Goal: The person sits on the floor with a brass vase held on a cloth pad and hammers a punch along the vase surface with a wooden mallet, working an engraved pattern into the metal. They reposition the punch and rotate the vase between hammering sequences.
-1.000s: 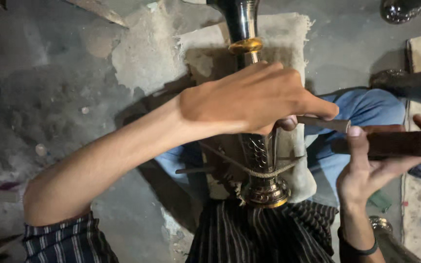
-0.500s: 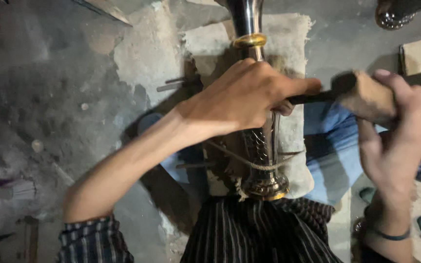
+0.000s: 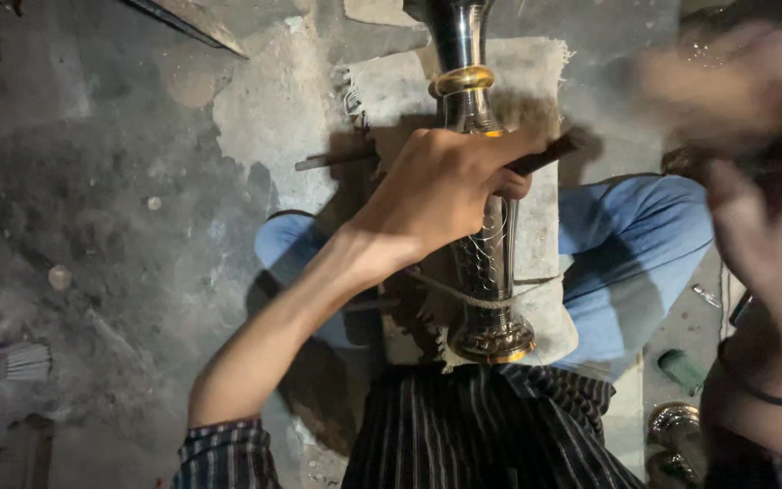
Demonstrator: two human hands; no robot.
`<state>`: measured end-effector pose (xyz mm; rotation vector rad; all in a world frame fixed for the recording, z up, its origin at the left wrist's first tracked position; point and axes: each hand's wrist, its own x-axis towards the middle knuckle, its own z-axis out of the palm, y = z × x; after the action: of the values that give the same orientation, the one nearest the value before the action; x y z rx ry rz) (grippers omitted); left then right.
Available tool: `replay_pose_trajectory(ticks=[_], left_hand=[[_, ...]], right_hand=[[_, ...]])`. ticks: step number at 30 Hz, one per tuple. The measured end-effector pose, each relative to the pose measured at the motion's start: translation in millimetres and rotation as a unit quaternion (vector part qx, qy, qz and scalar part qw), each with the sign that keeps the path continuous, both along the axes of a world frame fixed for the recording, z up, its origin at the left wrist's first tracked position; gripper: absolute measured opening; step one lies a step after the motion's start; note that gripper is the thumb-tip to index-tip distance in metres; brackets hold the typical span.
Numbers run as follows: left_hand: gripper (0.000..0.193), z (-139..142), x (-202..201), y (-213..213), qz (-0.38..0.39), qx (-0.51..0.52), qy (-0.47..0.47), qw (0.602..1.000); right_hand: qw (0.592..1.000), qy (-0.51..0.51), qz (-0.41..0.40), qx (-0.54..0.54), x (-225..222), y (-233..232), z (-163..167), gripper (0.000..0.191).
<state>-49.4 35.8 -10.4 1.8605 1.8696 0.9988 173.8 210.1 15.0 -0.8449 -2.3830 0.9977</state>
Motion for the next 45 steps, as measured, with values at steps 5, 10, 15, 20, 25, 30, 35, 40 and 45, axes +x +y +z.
replay_pose_trajectory(ticks=[5,10,15,20,25,30,35,40,45], left_hand=[[0.039,4.3,8.6,-8.4,0.073,0.001,-0.043,0.996],[0.031,7.5,18.6,-15.9,0.128,0.042,-0.096,0.986],[0.031,8.4,26.5,-19.1,0.181,0.055,-0.104,0.977],[0.023,9.1,34.7,-23.9,0.212,0.081,-0.136,0.964],[0.022,11.1,48.8,-28.6,0.256,0.094,-0.208,0.939],[0.027,12.8,52.9,-28.3,0.269,0.096,-0.234,0.929],[0.028,9.1,55.6,-26.6,0.278,0.117,-0.222,0.927],[0.028,7.2,61.9,-28.1,0.306,0.129,-0.231,0.915],[0.028,8.1,62.3,-25.9,0.313,0.155,-0.227,0.909]], right_hand=[[0.998,-0.018,0.062,0.026,15.2,22.3,-17.0,0.013],[0.999,-0.011,0.042,-0.028,7.7,24.5,-21.2,0.01],[0.992,0.02,0.113,-0.06,-26.9,32.8,3.9,0.015],[0.955,-0.106,0.249,0.124,-66.0,21.0,60.4,0.04],[0.98,-0.062,0.191,0.009,-85.6,0.9,85.2,0.046],[0.923,-0.022,0.316,0.217,-89.0,8.0,85.0,0.056],[0.828,-0.224,0.293,0.422,-92.3,4.0,88.3,0.075],[0.909,-0.076,0.307,0.271,-114.5,-12.6,98.0,0.04],[0.736,-0.182,0.279,0.59,-105.3,-15.4,96.8,0.044]])
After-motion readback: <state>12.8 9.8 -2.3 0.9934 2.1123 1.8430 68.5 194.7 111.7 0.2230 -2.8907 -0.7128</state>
